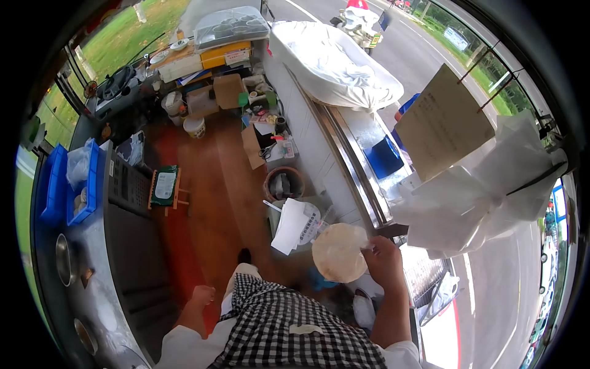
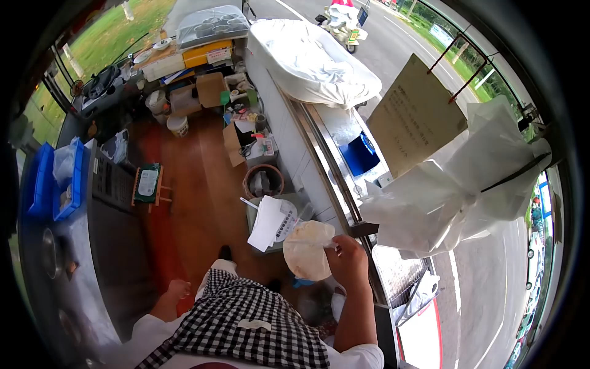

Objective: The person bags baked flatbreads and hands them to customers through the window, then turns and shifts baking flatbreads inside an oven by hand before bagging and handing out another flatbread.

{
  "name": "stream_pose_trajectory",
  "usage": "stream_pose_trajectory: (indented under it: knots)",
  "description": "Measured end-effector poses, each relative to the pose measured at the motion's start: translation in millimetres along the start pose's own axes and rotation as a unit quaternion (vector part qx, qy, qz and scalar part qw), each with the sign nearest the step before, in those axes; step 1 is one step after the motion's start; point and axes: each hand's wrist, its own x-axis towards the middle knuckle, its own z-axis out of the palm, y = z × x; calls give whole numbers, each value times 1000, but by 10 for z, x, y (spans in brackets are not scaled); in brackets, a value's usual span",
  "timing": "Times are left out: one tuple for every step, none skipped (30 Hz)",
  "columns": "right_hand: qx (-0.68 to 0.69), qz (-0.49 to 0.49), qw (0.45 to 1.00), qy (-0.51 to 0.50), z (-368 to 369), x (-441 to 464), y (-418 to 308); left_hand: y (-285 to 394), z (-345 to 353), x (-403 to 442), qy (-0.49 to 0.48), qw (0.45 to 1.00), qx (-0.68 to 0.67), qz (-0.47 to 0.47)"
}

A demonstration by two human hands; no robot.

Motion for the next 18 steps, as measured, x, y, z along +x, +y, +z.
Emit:
stream_pose_trajectory:
  knots:
    - [4, 1, 1000, 7, 55, 90, -69, 126, 19, -87, 48, 994, -82, -53]
    - [2, 2, 1000, 19, 97, 187, -178, 372, 46, -214, 88, 978, -158, -107]
    - [4, 9, 1000, 26, 132, 305, -312, 628, -16, -290, 96, 976, -160, -108]
    - [5, 20, 999, 32, 169, 420, -441, 837, -111, -339, 104, 975, -160, -111]
    - [7, 33, 999, 37, 238, 525, -551, 953, -279, -299, 110, 974, -158, -116]
    - [14, 23, 998, 60, 335, 651, -638, 1000, -478, -184, 85, 978, -162, -101]
    - [32, 43, 996, 73, 414, 766, -751, 1085, -715, -30, 74, 984, -140, -82]
    - [35, 59, 994, 80, 485, 891, -890, 1146, -960, 97, 63, 989, -119, -65]
    - [38, 74, 993, 85, 538, 1026, -1063, 1213, -1186, 188, 51, 992, -101, -49]
    - [34, 72, 992, 98, 609, 1157, -1165, 1341, -1416, 250, 85, 989, -114, -51]
    - [29, 70, 991, 110, 678, 1299, -1235, 1494, -1681, 315, 121, 983, -127, -53]
    - [27, 68, 990, 123, 739, 1446, -1301, 1663, -1964, 363, 157, 976, -139, -55]
    - [27, 55, 988, 143, 784, 1587, -1355, 1796, -2255, 414, 158, 976, -145, -36]
    - [27, 46, 985, 163, 826, 1727, -1400, 1915, -2558, 454, 157, 976, -147, -19]
    - [26, 40, 982, 181, 871, 1842, -1454, 2031, -2812, 452, 156, 977, -148, -5]
    - [3, 32, 981, 191, 858, 1961, -1636, 2207, -3029, 422, 176, 975, -137, -11]
    - [4, 63, 980, 189, 831, 2062, -1852, 2407, -3209, 395, 196, 972, -127, -15]
    - [10, 68, 980, 187, 830, 2187, -1903, 2561, -3343, 429, 216, 969, -118, -18]
